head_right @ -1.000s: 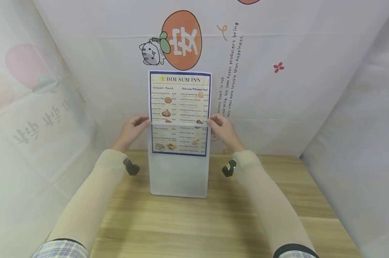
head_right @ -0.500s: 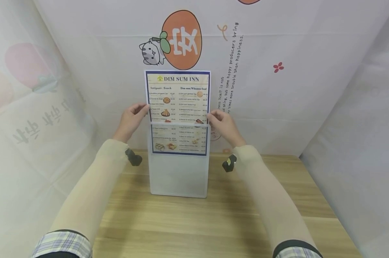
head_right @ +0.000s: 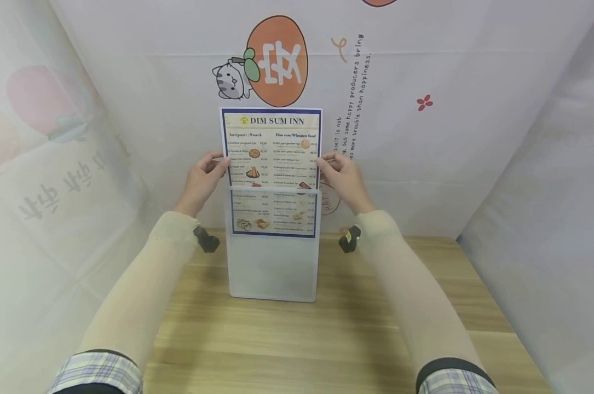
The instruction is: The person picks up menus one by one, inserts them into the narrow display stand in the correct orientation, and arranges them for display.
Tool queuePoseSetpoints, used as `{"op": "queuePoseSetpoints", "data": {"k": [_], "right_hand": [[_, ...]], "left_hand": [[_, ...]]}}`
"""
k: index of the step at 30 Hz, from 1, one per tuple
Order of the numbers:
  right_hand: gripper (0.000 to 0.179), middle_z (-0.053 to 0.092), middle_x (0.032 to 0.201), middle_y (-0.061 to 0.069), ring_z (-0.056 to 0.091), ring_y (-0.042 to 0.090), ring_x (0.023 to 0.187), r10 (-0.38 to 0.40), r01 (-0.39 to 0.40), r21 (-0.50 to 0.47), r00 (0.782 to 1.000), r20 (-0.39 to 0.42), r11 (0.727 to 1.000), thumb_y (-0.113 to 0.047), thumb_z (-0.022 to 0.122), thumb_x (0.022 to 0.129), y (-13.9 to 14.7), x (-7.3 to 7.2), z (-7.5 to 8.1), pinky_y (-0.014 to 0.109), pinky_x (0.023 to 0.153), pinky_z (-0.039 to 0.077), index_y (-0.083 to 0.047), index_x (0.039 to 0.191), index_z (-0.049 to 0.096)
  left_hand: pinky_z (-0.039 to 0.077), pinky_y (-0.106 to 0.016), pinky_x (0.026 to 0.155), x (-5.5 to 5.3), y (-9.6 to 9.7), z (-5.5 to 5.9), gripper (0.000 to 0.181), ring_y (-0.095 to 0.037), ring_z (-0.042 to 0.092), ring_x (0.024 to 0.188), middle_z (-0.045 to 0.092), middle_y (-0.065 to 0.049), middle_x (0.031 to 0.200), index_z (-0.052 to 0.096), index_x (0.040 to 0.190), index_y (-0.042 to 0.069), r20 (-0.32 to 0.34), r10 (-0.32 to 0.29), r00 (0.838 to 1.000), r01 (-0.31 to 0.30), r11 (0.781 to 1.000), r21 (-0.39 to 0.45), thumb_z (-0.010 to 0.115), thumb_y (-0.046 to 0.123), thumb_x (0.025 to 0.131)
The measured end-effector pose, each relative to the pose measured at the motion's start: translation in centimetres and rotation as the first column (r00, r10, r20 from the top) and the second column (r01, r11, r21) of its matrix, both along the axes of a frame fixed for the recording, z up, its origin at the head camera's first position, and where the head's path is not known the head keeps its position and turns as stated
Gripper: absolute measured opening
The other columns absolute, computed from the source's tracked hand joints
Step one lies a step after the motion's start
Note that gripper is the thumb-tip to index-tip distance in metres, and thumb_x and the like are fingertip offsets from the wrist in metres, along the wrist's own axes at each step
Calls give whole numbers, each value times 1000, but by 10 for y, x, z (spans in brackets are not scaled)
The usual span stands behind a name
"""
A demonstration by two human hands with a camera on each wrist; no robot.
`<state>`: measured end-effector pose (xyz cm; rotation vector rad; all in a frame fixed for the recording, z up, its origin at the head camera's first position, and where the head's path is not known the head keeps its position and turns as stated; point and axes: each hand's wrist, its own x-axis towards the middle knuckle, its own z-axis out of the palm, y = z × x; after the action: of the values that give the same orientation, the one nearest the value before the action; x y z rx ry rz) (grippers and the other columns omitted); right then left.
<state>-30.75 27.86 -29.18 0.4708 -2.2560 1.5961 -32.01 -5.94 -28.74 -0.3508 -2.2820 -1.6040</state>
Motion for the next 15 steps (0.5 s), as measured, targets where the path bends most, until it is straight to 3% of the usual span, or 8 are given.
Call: {"op": "queuePoseSetpoints", "data": {"k": [8,15], "right_hand": [[36,72,104,8,67,23,95,-15,16,28,999,-29,999,-42,61,99,2,-1,2,38,90,55,-9,113,63],[36,73,103,10,65,35,101,5,-5,20,1000,-19,1000,-41,63,99,4,-1,-3,34,88,56,-8,113,64]], "left_hand": [[43,-43,103,0,0,-1,44,-17,59,113,68,-1,115,65,126,19,-24,12,1000,-12,1000,-12,58,52,99],[42,-44,104,1,-1,-4,41,-17,58,113,68,-1,114,66,124,19,-4,5,1000,-6,1000,-14,57,51,99]]}}
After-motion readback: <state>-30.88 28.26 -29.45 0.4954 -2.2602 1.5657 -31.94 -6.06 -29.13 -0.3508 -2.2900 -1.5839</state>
